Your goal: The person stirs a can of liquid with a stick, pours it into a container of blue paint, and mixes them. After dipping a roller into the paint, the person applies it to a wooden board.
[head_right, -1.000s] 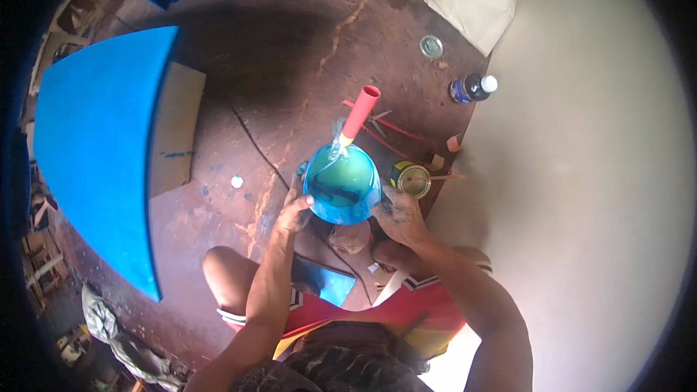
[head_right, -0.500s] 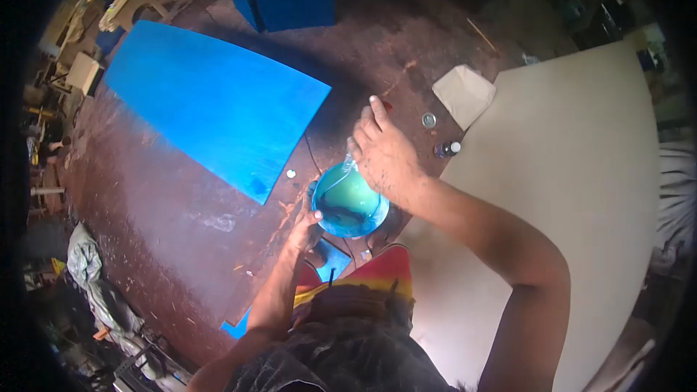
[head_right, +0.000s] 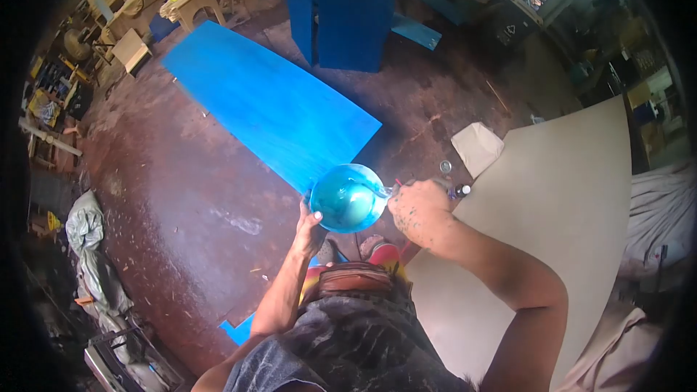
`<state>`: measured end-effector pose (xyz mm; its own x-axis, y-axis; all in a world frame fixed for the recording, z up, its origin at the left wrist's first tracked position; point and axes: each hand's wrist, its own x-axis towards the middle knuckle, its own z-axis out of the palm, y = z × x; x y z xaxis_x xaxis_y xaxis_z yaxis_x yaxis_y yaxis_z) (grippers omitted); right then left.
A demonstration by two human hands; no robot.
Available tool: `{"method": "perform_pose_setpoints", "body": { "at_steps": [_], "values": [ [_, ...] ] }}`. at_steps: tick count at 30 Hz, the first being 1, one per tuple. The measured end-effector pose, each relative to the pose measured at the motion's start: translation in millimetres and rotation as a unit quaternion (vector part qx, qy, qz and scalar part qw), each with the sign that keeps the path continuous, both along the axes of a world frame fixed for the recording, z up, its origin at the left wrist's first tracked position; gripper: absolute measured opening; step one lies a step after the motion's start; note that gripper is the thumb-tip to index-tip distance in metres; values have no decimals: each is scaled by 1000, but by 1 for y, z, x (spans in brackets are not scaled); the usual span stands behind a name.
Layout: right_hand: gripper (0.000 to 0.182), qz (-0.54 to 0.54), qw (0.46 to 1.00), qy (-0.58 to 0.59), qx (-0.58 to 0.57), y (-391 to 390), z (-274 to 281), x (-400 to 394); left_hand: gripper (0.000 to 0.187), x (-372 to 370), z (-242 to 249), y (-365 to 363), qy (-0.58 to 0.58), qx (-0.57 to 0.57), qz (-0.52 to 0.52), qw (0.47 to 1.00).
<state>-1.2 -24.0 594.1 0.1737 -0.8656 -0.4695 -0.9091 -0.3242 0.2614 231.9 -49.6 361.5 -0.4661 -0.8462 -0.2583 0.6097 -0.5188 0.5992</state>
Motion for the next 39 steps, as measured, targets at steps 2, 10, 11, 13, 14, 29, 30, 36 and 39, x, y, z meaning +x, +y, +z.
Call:
{"method": "perform_pose_setpoints", "body": {
  "at_steps": [2,10,11,13,14,29,30,36,39],
  "values": [
    [20,-9,1000,-25,8,-3,-7,11,125,6,-5,4,-7,10,10,1000],
    [27,42,999,-17,-29,-12,-2,27,115,29,7,9,-30,0,66,997],
    [28,52,998,-9,-14,-12,3,26,117,31,6,7,-25,2,68,997],
    [28,72,995,-24,-59,-3,-4,21,116,27,2,7,-36,0,69,997],
    [31,66,996,-25,-47,-5,-8,19,112,19,5,10,-52,-4,69,996],
    [33,77,993,-39,-84,2,-19,-10,105,-23,5,35,-6,-20,82,996],
    [34,75,991,-48,-101,1,-21,-13,102,-25,4,37,-6,-22,76,997],
    [28,91,990,-20,-103,13,-12,-22,111,-22,5,26,-8,-60,117,991],
    [31,90,995,-23,-45,10,-9,-20,111,-28,-3,27,5,-33,114,993]
  ]
}}
